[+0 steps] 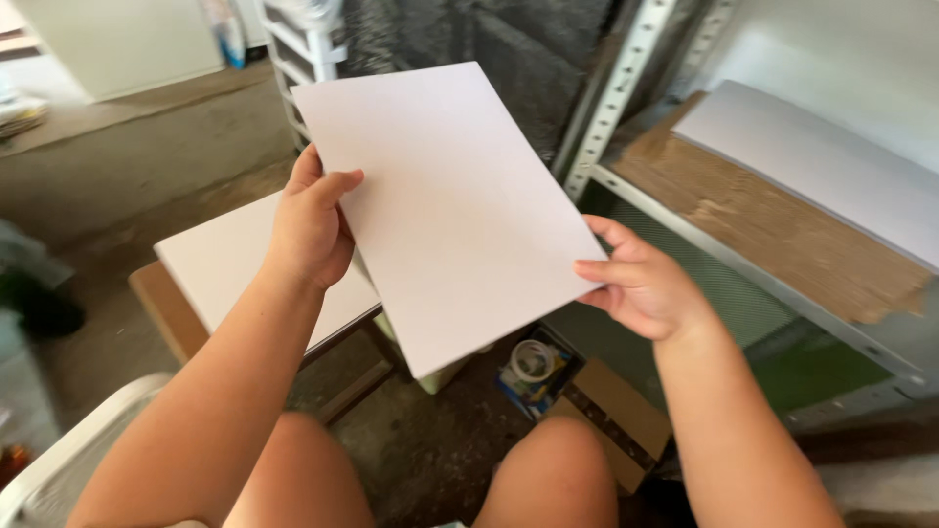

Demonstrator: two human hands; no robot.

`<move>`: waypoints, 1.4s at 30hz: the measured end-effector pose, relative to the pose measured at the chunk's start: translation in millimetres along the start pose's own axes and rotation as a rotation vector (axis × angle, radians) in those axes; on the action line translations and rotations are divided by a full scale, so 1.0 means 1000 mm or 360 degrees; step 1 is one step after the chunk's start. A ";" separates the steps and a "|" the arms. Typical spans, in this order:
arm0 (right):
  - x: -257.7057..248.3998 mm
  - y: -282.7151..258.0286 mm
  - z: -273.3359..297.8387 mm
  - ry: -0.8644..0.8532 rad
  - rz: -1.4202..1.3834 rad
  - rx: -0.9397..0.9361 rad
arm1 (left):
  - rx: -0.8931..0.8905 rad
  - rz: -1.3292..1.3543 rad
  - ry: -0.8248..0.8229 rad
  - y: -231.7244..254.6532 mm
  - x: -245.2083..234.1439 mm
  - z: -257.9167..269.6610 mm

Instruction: The person repeatedly picks up sheets of white paper from a metal shelf and places them onto a stack on a small stool. They also handle brown cardboard sheets, placing them on top of the white paper stack.

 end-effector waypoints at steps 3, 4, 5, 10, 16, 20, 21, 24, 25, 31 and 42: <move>0.061 0.038 -0.031 -0.0075 0.0077 0.0092 | 0.0132 -0.0252 0.0262 0.010 -0.051 0.010; 0.083 0.042 -0.033 -0.0108 0.0074 0.0112 | 0.0141 -0.0256 0.0299 0.014 -0.070 0.011; 0.106 0.046 -0.033 -0.0158 0.0145 0.0181 | 0.0172 -0.0340 0.0429 0.018 -0.091 0.013; 0.146 0.123 -0.085 -0.0302 0.0385 0.0213 | 0.0255 -0.0556 0.0759 0.018 -0.199 0.014; 0.160 0.211 -0.146 -0.0152 0.0548 0.0074 | 0.0429 -0.0664 0.0929 -0.011 -0.291 0.004; 0.165 0.258 -0.170 -0.0070 0.0618 -0.0013 | 0.0553 -0.0795 0.0975 -0.028 -0.315 -0.001; 0.166 0.265 -0.171 -0.0033 0.0624 -0.0033 | 0.0512 -0.0868 0.1020 -0.032 -0.318 -0.002; 0.174 0.283 -0.172 0.0026 0.0568 -0.0044 | 0.0391 -0.1008 0.1143 -0.043 -0.328 -0.003; 0.180 0.279 -0.167 0.0026 0.0573 -0.0046 | 0.0391 -0.1003 0.1143 -0.047 -0.335 -0.006; 0.188 0.290 -0.165 0.0155 0.0520 -0.0047 | 0.0203 -0.1210 0.1241 -0.057 -0.354 -0.019; 0.178 0.310 -0.177 0.0228 0.0517 -0.0075 | 0.0039 -0.1362 0.1308 -0.068 -0.363 -0.042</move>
Point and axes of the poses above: each hand's wrist, its own z-axis away from the middle knuckle, its own x-axis out of the palm, y = z × x, the point moved 4 cm from there along -z, towards the middle knuckle, and after that the axes turned 7 degrees about -x, right-handed, at the moved point
